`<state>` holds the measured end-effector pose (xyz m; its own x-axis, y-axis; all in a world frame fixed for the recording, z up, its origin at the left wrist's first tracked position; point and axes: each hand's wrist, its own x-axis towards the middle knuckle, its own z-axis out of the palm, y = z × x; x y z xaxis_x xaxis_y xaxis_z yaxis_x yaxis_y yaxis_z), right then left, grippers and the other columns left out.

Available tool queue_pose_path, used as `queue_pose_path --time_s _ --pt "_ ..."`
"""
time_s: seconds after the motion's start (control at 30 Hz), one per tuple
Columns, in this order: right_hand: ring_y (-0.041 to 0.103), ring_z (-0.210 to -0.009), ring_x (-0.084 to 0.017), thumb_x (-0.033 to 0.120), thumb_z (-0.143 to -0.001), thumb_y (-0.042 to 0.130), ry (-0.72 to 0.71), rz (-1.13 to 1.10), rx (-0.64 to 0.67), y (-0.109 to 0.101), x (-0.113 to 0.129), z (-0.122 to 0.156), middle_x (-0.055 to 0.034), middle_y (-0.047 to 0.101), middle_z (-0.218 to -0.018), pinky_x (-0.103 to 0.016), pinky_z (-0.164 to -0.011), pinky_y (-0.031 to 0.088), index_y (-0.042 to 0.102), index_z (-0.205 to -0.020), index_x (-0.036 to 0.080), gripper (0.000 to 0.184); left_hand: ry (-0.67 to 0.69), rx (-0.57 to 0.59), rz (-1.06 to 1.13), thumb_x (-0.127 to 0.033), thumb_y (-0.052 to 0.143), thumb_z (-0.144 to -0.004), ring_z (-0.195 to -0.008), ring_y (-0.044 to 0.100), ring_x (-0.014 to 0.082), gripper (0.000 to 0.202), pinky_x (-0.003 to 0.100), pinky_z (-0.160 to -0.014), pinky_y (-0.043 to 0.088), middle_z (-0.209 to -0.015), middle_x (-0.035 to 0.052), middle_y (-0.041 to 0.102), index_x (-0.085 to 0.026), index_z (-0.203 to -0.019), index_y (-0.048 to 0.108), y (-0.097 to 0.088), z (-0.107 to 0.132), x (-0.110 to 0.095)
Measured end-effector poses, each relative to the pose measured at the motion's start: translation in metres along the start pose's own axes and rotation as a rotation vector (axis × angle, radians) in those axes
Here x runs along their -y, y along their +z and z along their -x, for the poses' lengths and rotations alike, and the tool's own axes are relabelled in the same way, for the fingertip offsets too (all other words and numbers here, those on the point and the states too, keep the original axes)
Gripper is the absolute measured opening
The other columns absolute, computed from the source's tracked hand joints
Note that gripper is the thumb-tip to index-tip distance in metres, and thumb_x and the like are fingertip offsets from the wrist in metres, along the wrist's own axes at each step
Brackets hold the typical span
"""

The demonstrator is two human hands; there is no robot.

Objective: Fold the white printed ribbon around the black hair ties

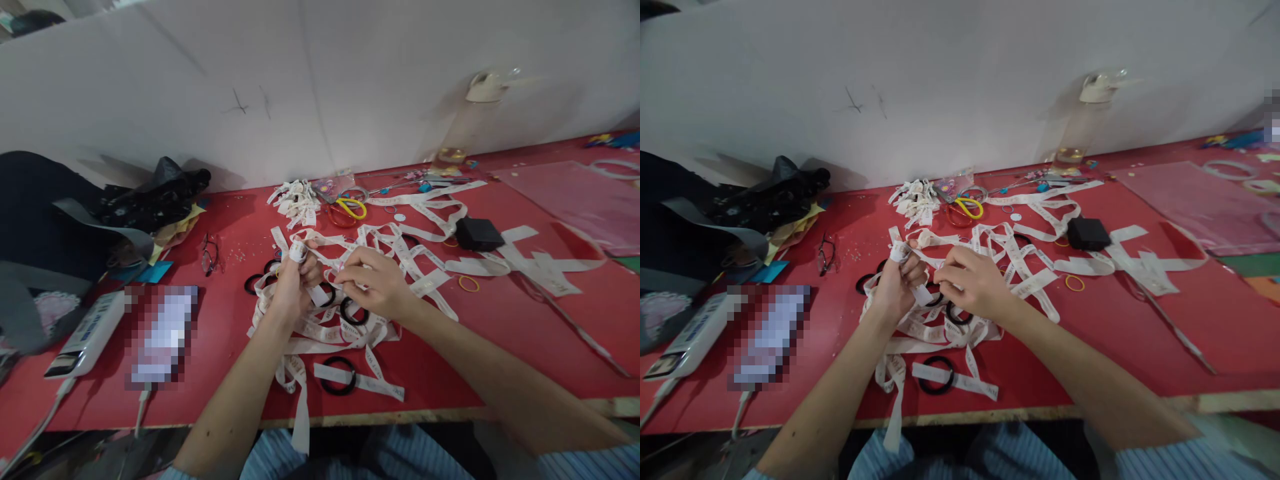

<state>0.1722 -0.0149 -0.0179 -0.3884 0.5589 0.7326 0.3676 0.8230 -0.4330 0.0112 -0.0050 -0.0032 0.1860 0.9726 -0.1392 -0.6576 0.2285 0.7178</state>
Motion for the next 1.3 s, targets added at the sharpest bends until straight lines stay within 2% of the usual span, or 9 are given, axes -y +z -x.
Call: queue_pose_path --time_s 0.07,0.27,0.5,0.63,0.9,1.0,1.1,1.2,1.3 --pt "0.053 -0.068 -0.013 0.005 -0.082 0.051 -0.012 -0.008 -0.018 0.001 -0.001 0.002 -0.0015 0.056 -0.075 -0.027 -0.061 0.042 0.064 -0.080 0.020 0.020 -0.006 0.041 -0.036 -0.049 0.063 -0.082 -0.038 0.010 0.0034 0.036 0.016 -0.036 0.012 -0.046 -0.0110 0.021 -0.017 -0.071 0.050 0.000 0.001 0.000" --pt "0.058 -0.081 -0.018 0.017 -0.090 0.049 0.303 -0.015 -0.003 -0.002 0.000 -0.001 -0.0047 0.062 -0.088 -0.031 -0.074 0.046 0.058 -0.097 0.022 0.012 0.057 0.138 -0.233 -0.051 0.065 -0.079 -0.042 0.016 0.0031 0.042 0.016 -0.040 0.017 -0.047 -0.0095 0.023 -0.016 -0.063 0.048 -0.004 0.005 -0.001" --pt "0.057 -0.089 -0.022 0.020 -0.089 0.051 0.151 -0.063 0.093 0.001 -0.002 0.000 -0.0080 0.062 -0.092 -0.036 -0.080 0.046 0.057 -0.093 0.021 0.008 0.271 0.129 -0.681 -0.039 0.070 -0.076 -0.051 0.035 0.0065 0.029 0.019 -0.052 0.031 -0.056 -0.0042 0.044 -0.015 -0.064 0.058 -0.010 0.008 -0.002" --pt "0.060 -0.087 -0.022 0.018 -0.088 0.052 0.183 -0.026 0.137 0.006 -0.007 0.003 -0.0089 0.064 -0.091 -0.033 -0.076 0.047 0.057 -0.096 0.020 0.010 0.348 0.243 -0.917 -0.030 0.069 -0.076 -0.059 0.044 0.0099 0.022 0.022 -0.062 0.038 -0.061 -0.0022 0.051 -0.015 -0.063 0.061 -0.009 0.011 -0.006" --pt "0.057 -0.065 -0.013 0.028 -0.090 0.056 0.326 -0.148 0.259 0.002 -0.013 -0.001 -0.0008 0.064 -0.073 -0.025 -0.064 0.042 0.062 -0.083 0.020 0.013 0.225 0.142 -0.500 -0.038 0.067 -0.079 -0.045 0.026 0.0035 0.028 0.019 -0.047 0.021 -0.054 -0.0063 0.039 -0.015 -0.068 0.055 -0.012 0.007 -0.001" --pt "0.053 -0.059 -0.011 0.033 -0.086 0.063 0.349 -0.242 0.414 -0.007 -0.021 -0.005 0.0014 0.061 -0.066 -0.023 -0.058 0.039 0.066 -0.076 0.019 0.017 0.183 0.120 -0.438 -0.035 0.069 -0.078 -0.045 0.025 0.0028 0.030 0.019 -0.046 0.018 -0.051 -0.0070 0.035 -0.015 -0.064 0.051 -0.011 0.006 -0.004" --pt "0.057 -0.063 -0.012 0.034 -0.080 0.069 0.330 -0.294 0.642 -0.022 -0.028 -0.008 -0.0001 0.065 -0.073 -0.023 -0.060 0.042 0.073 -0.089 0.019 0.017 0.151 0.098 -0.389 -0.035 0.070 -0.077 -0.044 0.023 0.0023 0.030 0.017 -0.045 0.018 -0.050 -0.0075 0.032 -0.015 -0.064 0.051 -0.011 0.006 -0.006" --pt "0.059 -0.071 -0.012 0.021 -0.082 0.062 0.297 -0.275 0.715 -0.034 -0.030 -0.011 -0.0014 0.064 -0.080 -0.022 -0.067 0.045 0.075 -0.090 0.020 0.015 0.132 0.078 -0.332 -0.034 0.071 -0.076 -0.043 0.023 0.0017 0.031 0.016 -0.044 0.018 -0.049 -0.0080 0.031 -0.015 -0.063 0.050 -0.011 0.005 -0.009" --pt "0.059 -0.078 -0.013 0.005 -0.076 0.054 0.264 -0.246 0.808 -0.038 -0.029 -0.013 -0.0016 0.065 -0.083 -0.023 -0.072 0.046 0.074 -0.092 0.021 0.031 0.124 0.089 -0.250 -0.034 0.072 -0.074 -0.042 0.022 0.0012 0.031 0.015 -0.042 0.018 -0.049 -0.0084 0.031 -0.015 -0.063 0.050 -0.011 0.004 -0.011"
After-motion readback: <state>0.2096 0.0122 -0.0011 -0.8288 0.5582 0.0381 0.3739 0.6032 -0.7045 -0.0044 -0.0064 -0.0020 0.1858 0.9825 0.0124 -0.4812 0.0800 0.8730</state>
